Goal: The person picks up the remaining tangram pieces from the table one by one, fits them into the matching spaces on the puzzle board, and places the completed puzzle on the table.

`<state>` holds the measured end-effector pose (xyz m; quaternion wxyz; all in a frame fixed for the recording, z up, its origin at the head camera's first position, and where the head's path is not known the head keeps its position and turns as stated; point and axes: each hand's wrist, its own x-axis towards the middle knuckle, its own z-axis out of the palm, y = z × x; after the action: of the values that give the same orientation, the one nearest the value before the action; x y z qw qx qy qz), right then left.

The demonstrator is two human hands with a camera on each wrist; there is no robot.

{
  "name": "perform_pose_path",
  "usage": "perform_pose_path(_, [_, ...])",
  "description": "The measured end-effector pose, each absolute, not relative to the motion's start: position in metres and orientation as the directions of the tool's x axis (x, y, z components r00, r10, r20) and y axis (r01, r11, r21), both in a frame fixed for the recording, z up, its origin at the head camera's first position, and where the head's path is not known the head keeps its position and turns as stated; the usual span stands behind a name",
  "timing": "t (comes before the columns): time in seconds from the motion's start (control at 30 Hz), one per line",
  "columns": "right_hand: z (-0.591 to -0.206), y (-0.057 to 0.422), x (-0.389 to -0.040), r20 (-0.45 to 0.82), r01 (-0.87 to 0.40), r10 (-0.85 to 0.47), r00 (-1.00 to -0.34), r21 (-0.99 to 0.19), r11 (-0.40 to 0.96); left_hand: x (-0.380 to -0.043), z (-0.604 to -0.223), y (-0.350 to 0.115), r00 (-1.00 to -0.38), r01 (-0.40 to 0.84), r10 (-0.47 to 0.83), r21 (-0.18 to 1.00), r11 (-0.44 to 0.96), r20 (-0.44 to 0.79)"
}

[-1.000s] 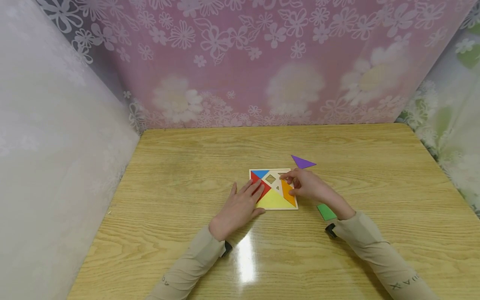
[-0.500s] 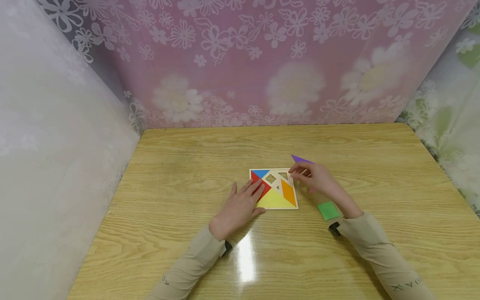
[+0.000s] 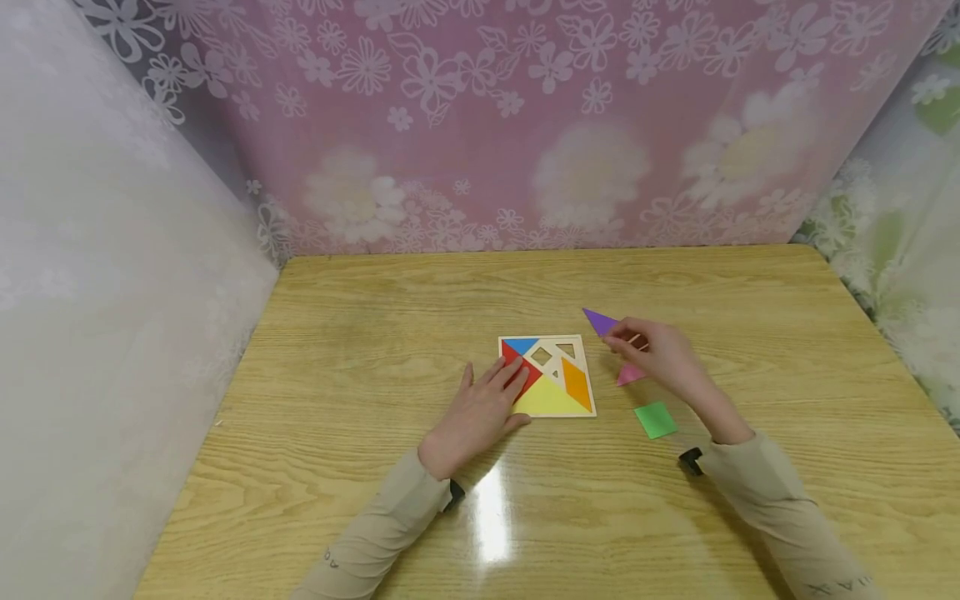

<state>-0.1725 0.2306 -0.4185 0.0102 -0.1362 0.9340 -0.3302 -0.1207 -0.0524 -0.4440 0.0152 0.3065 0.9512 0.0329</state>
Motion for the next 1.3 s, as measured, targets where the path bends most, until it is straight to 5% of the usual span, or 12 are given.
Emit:
perform_pose_path(0.87, [-0.421, 0.263, -0.103, -0.078, -0.237, -0.269, -0.960, -0.283, 0.929, -0.122, -0.443, -0.053, -0.814, 0.578, 0.581, 0.082, 0.812, -0.015])
perform_pose_path(1.3, [-0.425, 0.262, -0.103, -0.130, -0.201, -0.261, -0.957, -0.353, 0.914, -0.121, -0.442, -0.052, -0.815, 0.575, 0.578, 0.086, 0.814, -0.025])
